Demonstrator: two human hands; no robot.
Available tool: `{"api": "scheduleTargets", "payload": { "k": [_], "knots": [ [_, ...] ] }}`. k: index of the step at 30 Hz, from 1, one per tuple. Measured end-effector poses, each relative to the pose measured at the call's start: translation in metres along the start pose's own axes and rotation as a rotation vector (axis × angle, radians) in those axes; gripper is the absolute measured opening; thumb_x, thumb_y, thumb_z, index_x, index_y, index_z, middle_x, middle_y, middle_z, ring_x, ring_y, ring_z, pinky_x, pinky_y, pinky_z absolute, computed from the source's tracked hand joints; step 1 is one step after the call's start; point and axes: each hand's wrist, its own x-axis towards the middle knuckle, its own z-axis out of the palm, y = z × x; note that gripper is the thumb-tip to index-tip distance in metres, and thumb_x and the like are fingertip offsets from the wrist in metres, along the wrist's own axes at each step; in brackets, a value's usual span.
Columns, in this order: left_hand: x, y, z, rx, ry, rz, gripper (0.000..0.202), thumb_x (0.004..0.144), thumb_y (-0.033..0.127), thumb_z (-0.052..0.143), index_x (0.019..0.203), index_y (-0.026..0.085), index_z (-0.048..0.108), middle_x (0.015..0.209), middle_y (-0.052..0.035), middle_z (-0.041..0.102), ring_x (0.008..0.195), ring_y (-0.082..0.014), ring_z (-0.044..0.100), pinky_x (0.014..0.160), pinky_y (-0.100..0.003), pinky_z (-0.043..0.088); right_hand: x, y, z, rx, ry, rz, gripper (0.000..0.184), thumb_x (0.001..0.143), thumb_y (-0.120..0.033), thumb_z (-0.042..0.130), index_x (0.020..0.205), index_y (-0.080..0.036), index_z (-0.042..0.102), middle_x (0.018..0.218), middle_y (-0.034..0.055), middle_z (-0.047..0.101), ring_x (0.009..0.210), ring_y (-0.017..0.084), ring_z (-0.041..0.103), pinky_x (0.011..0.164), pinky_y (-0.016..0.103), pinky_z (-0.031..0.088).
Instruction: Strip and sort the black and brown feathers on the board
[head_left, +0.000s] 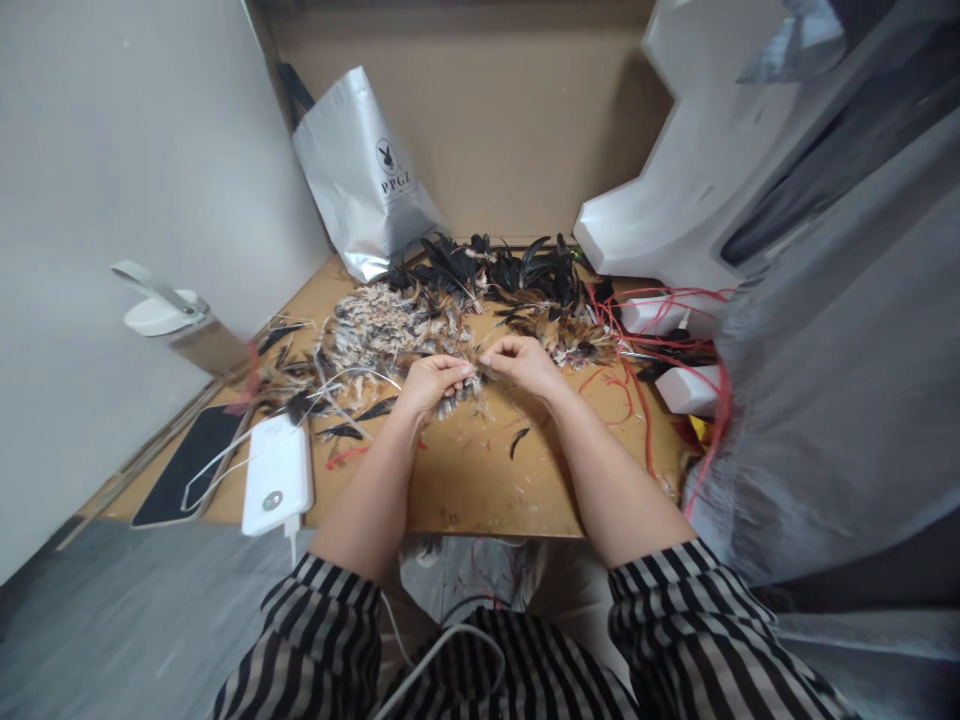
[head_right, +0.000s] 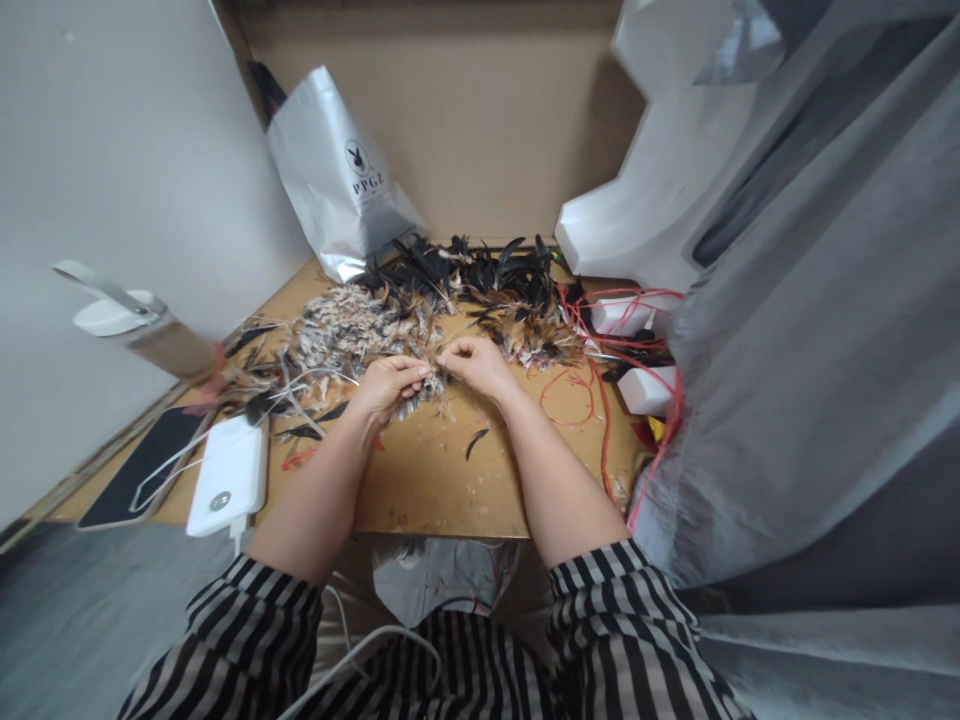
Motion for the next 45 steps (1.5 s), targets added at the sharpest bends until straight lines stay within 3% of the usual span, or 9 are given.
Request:
{"api": "scheduleTargets", "payload": {
  "k": [5,9,19,24,28,34,45],
  "knots": [
    [-0.002,0.001,0.002,0.003,-0.022,0.012,0.028,0.050,0.030,0.077,0.068,0.011,0.065,0.058,-0.0035,0.062,0.042,-0.0033,0.044,0.037,-0.015,0.027,0.002,0.003,0.004,0.000,0.032,0.045,0.026,0.061,-0.036,0.066,0.075,-0.013,0.065,0.066,0.0019,0.061,0.057,0.010,0.048,0.058,0.024,0.038],
    [-0.003,0.002,0.003,0.014,-0.027,0.017,0.027,0.050,0.027,0.078,0.068,0.010,0.065,0.053,-0.0022,0.059,0.041,-0.0035,0.042,0.038,-0.015,0.026,0.002,0.006,0.007,-0.030,0.023,0.023,0.023,0.064,-0.036,0.065,0.070,-0.013,0.064,0.064,0.0009,0.060,0.057,0.010,0.048,0.059,0.023,0.037],
    [0.001,-0.002,-0.001,-0.069,-0.007,-0.020,0.028,0.050,0.027,0.077,0.069,0.010,0.065,0.053,-0.0012,0.058,0.041,-0.0029,0.042,0.037,-0.015,0.024,0.001,0.003,-0.002,0.032,-0.114,-0.034,0.025,0.066,-0.037,0.063,0.067,-0.012,0.060,0.059,-0.0018,0.053,0.054,0.008,0.043,0.055,0.022,0.033],
    [0.000,0.000,0.001,-0.046,-0.011,-0.027,0.029,0.048,0.027,0.078,0.068,0.010,0.065,0.053,-0.0014,0.059,0.042,-0.0034,0.044,0.038,-0.015,0.026,0.003,0.009,0.002,0.080,-0.011,0.023,0.028,0.063,-0.038,0.066,0.075,-0.013,0.062,0.059,-0.0016,0.056,0.052,0.008,0.044,0.052,0.021,0.034],
    [-0.002,0.000,0.003,-0.021,-0.014,-0.003,0.027,0.049,0.026,0.078,0.066,0.010,0.065,0.053,-0.0018,0.059,0.042,-0.0037,0.044,0.038,-0.015,0.027,0.003,0.010,0.006,0.076,-0.010,0.041,0.031,0.062,-0.036,0.067,0.083,-0.013,0.063,0.065,-0.0001,0.060,0.055,0.009,0.049,0.057,0.022,0.038],
    [-0.001,0.000,0.003,-0.013,-0.019,0.005,0.026,0.050,0.026,0.077,0.067,0.010,0.065,0.054,-0.0028,0.060,0.042,-0.0037,0.044,0.038,-0.015,0.027,0.000,0.005,0.008,-0.056,-0.002,-0.030,0.020,0.066,-0.032,0.062,0.069,-0.013,0.063,0.062,-0.0002,0.059,0.058,0.009,0.048,0.059,0.023,0.037],
    [-0.001,0.002,0.003,-0.143,0.001,-0.075,0.031,0.044,0.022,0.080,0.067,0.010,0.064,0.051,0.0009,0.055,0.044,-0.0036,0.046,0.040,-0.015,0.028,0.000,0.001,0.000,-0.038,-0.188,-0.039,0.022,0.066,-0.034,0.063,0.069,-0.012,0.063,0.065,0.0002,0.059,0.059,0.009,0.048,0.061,0.023,0.037]
  ]
}}
